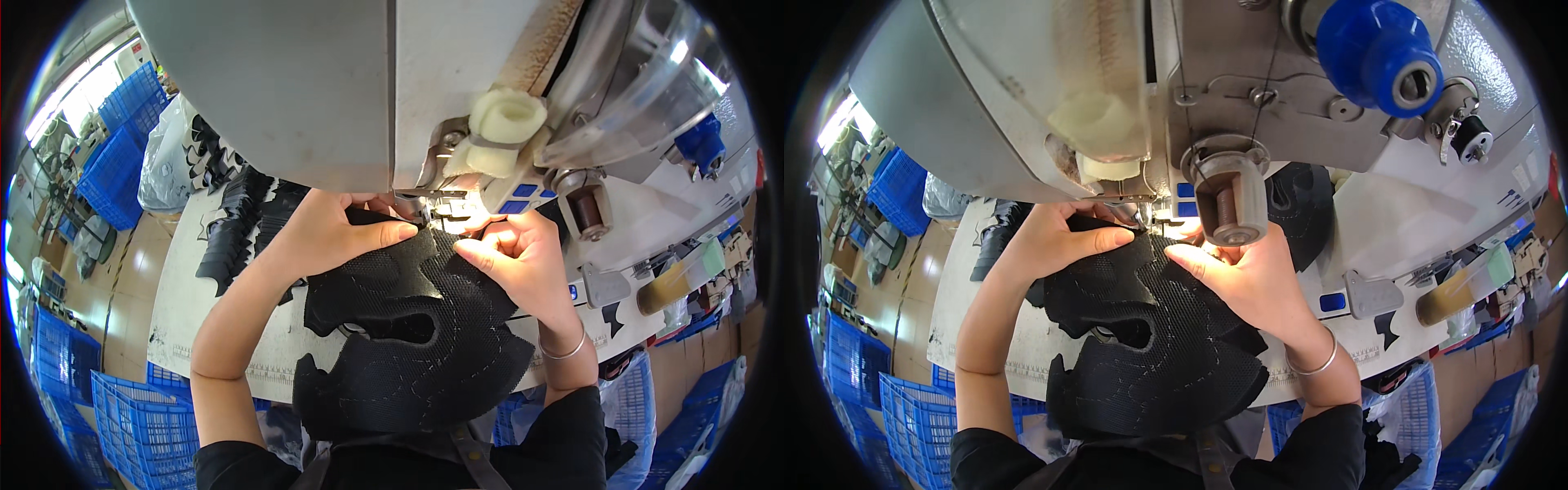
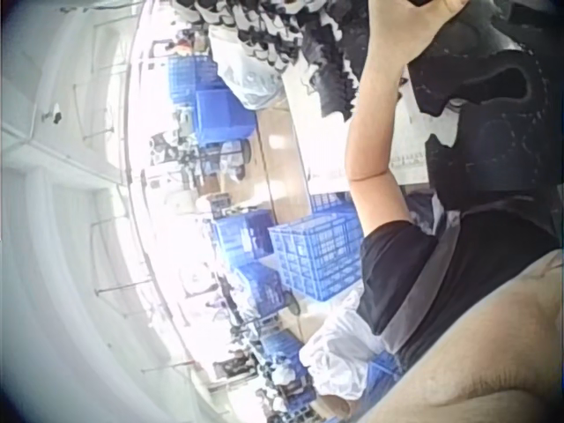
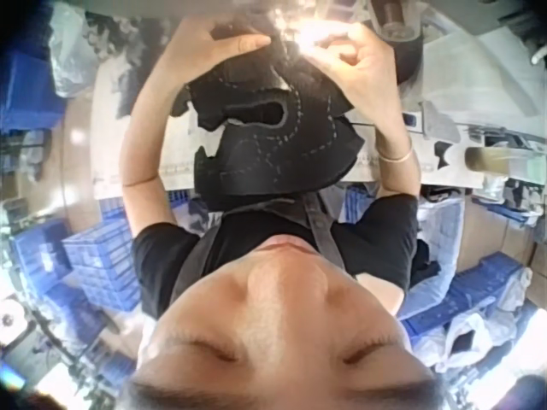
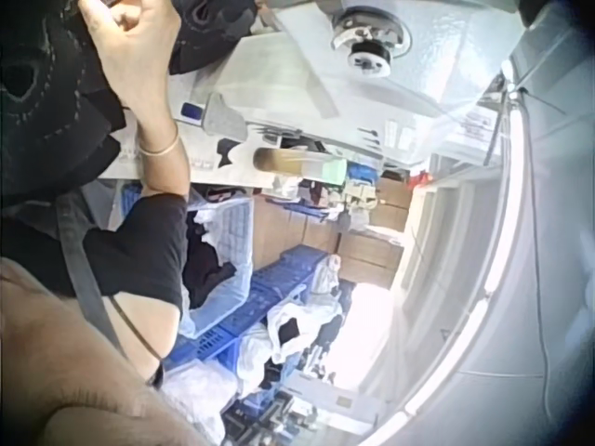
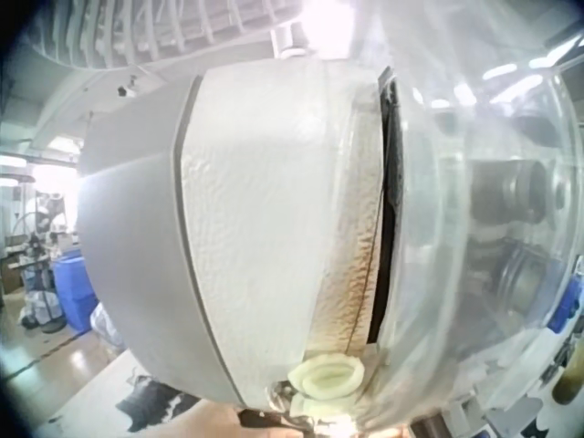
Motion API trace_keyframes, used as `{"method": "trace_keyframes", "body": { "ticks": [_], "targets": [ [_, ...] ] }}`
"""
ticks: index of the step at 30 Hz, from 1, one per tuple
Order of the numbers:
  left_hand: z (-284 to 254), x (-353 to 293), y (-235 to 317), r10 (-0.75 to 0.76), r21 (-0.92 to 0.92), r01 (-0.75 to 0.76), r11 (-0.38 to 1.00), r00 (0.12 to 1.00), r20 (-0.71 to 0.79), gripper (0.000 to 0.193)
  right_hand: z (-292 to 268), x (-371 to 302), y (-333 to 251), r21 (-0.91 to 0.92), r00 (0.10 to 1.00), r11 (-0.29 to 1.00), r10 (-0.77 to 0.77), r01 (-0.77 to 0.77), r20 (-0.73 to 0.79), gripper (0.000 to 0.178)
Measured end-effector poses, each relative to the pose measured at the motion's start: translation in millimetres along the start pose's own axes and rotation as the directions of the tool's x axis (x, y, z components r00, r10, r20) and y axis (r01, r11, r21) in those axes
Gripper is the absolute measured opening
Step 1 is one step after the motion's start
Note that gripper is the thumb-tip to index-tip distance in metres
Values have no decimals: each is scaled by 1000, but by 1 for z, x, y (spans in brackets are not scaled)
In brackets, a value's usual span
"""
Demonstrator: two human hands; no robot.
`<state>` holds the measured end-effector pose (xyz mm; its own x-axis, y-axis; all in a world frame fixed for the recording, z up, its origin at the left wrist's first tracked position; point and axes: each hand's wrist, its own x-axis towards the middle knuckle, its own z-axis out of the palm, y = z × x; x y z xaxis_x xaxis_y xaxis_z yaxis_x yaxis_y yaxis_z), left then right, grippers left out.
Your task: The person aligns leather pieces onto shoe upper panels and stitches them together using a sewing machine.
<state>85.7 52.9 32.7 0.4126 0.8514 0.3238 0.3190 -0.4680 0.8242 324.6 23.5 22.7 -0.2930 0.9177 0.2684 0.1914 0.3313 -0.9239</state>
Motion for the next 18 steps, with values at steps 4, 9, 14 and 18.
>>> {"method": "trace_keyframes", "body": {
  "ticks": [4,9,14,18],
  "targets": [
    [-4,8,4,-38,44,37,998,999,13,26,1,5,2,11,994,998,-63,65,-91,15],
    [-7,17,-5,23,50,-22,999,999,-34,24,2,10,8,79,983,990,-101,114,-150,27],
    [-18,26,-12,140,81,-141,987,990,21,27,4,9,13,-27,983,996,-86,83,-162,23],
    [-22,31,-16,67,68,-77,995,988,143,27,9,9,18,4,972,991,-133,136,-195,18]
  ]
}}
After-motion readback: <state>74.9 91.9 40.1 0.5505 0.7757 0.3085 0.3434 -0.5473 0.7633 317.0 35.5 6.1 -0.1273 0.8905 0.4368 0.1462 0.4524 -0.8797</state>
